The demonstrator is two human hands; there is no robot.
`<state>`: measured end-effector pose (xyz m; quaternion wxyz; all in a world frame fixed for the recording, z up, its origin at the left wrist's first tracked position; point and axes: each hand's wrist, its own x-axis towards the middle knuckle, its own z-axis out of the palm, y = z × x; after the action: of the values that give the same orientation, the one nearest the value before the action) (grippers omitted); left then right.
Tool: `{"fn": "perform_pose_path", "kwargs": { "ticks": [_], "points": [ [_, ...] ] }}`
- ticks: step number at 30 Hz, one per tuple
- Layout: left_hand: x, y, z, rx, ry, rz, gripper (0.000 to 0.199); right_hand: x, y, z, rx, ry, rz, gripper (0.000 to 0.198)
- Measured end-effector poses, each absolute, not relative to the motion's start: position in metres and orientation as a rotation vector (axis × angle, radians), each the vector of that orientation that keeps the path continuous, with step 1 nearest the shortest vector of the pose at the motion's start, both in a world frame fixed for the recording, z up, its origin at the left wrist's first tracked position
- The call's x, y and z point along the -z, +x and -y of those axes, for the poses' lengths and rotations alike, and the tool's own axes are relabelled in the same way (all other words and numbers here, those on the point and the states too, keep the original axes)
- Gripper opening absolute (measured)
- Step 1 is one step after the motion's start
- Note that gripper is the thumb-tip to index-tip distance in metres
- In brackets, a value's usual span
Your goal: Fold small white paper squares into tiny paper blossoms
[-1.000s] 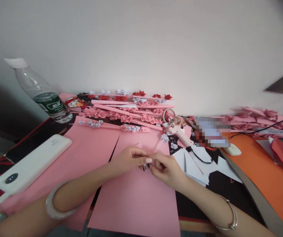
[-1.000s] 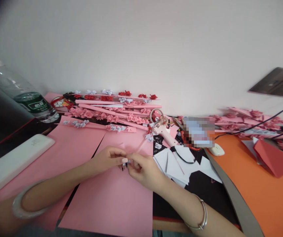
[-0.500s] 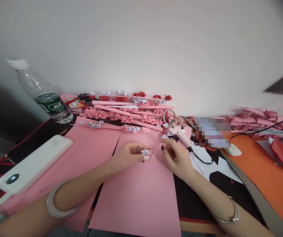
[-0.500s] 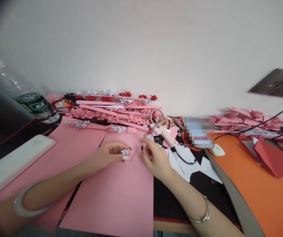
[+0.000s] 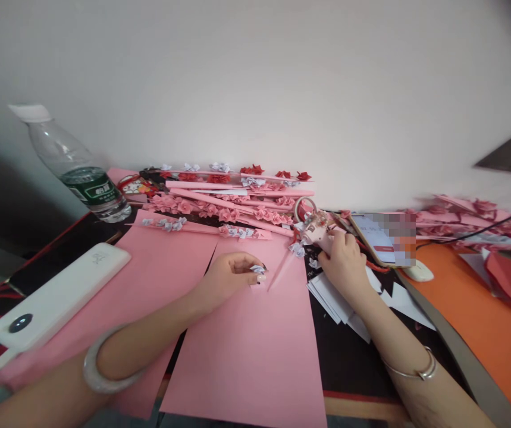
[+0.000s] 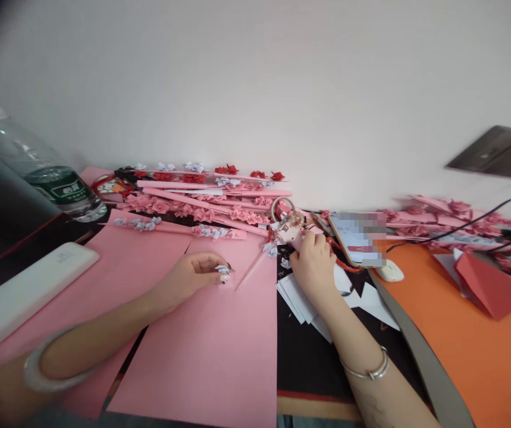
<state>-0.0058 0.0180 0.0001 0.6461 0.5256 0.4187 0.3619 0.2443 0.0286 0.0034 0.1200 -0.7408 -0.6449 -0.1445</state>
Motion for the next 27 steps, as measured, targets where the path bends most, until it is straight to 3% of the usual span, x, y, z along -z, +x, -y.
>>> {"fn": "perform_pose_path", "kwargs": {
  "ticks": [6, 11, 22, 27],
  "points": [
    [-0.002, -0.008, -0.018, -0.877, 1.177, -0.957, 0.024, 0.004, 0.252, -0.037, 0.290, -2.002, 1.921, 0.042],
    [0.000, -0.011, -0.019, -0.901, 1.171, -0.960, 0.019, 0.003, 0.253, -0.040, 0.158, -1.834, 1.807, 0.045],
    [-0.003, -0.010, -0.019, -0.908, 1.171, -0.998, 0.023, -0.011, 0.244, -0.033, -0.167, -1.621, 1.463, 0.020],
    [-0.004, -0.011, -0.018, -0.911, 1.162, -1.041, 0.021, -0.003, 0.251, -0.034, -0.490, -1.517, 1.544, 0.021]
  ]
}}
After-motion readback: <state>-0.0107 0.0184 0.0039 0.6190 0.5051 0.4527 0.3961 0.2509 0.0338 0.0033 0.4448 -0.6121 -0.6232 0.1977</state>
